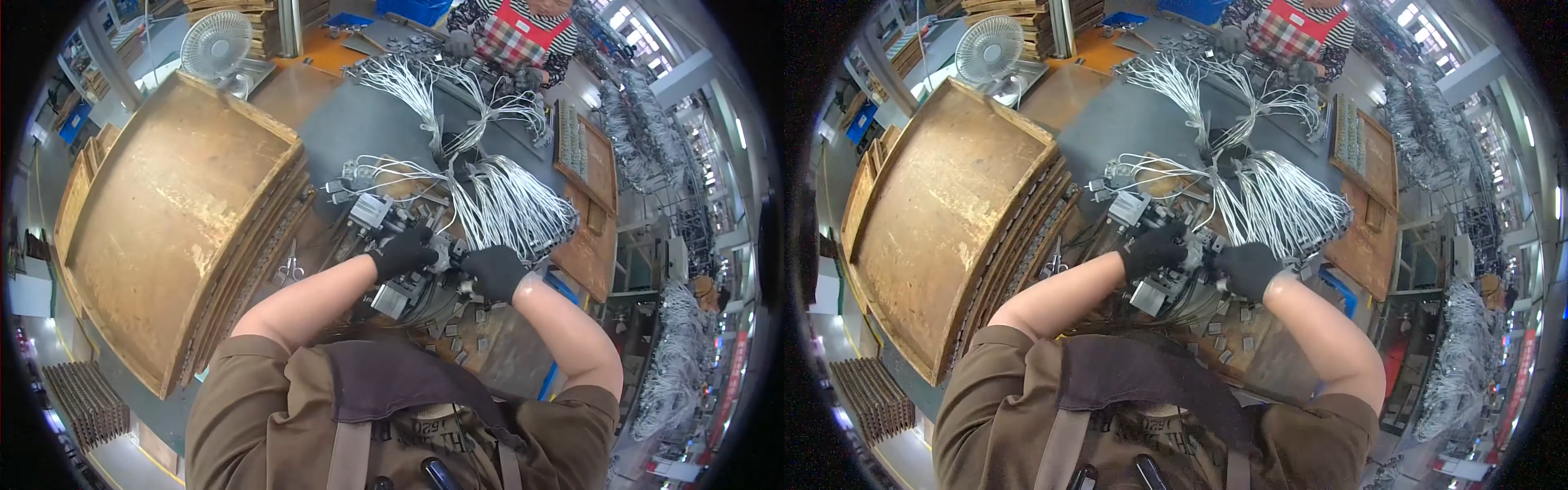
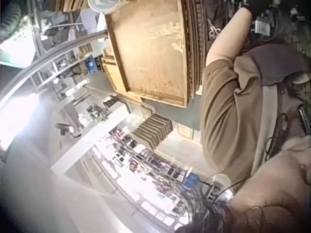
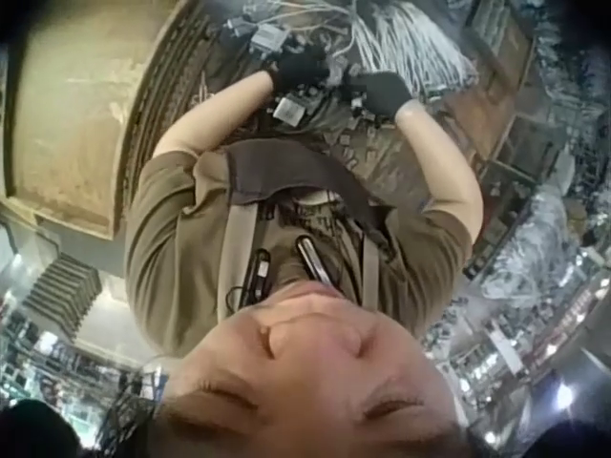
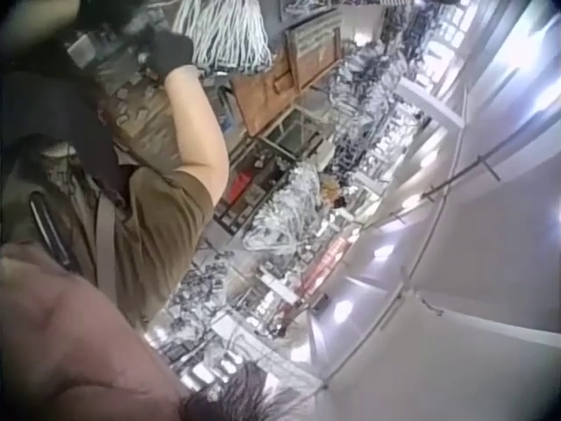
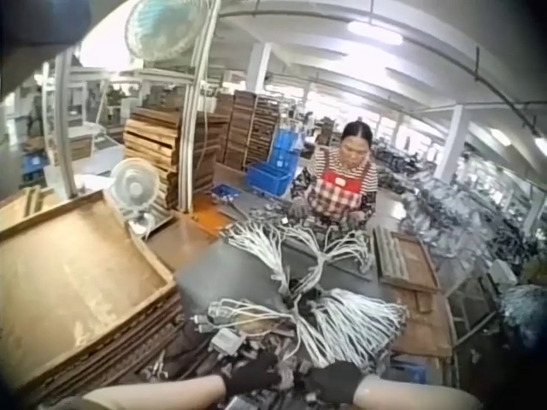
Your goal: The person processes bundles of wires using a specialized machine, then organizes the processed wires into wooden trays by hand.
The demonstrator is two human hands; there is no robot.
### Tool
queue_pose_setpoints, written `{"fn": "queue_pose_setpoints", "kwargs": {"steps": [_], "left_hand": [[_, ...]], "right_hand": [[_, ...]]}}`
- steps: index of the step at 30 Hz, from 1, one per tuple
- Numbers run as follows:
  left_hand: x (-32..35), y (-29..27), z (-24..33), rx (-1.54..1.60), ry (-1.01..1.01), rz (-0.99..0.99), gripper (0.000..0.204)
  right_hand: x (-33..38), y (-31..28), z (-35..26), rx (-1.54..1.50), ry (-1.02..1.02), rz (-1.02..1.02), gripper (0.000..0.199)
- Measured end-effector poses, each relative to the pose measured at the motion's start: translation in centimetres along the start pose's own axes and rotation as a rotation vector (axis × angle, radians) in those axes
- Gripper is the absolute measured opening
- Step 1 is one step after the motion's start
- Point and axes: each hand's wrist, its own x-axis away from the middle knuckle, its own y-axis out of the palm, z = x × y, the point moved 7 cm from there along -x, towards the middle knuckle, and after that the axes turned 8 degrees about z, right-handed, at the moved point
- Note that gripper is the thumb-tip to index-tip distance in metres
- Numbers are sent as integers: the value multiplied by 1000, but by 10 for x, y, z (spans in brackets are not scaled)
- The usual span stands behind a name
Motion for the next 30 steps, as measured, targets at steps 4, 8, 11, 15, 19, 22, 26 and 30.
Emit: {"fn": "queue_pose_setpoints", "kwargs": {"steps": [4, 8, 11, 15, 19, 22, 26, 30], "left_hand": [[15, 15, 46, -607, 827, -105, 29], [-4, -57, 88, 453, 217, -279, 30], [-22, -139, 115, -466, 349, 168, 33], [-9, -139, 90, -447, 347, 396, 43], [36, -69, 55, -398, 504, 287, 52], [30, -45, 23, -70, 264, 171, 69], [20, -34, 20, -150, 323, 140, 71], [17, -30, 20, -210, 254, 136, 61]], "right_hand": [[-3, 23, 14, 8, 19, -347, 37], [-34, 12, 14, -142, -72, -450, 42], [-80, -17, 2, -82, -66, -24, 36], [-108, -38, -17, -5, -93, 392, 38], [-92, -28, -9, -131, -25, 366, 51], [-79, -16, -2, -323, -29, 242, 66], [-73, -16, -3, -307, -77, 276, 63], [-72, -18, -1, -337, -52, 274, 62]]}}
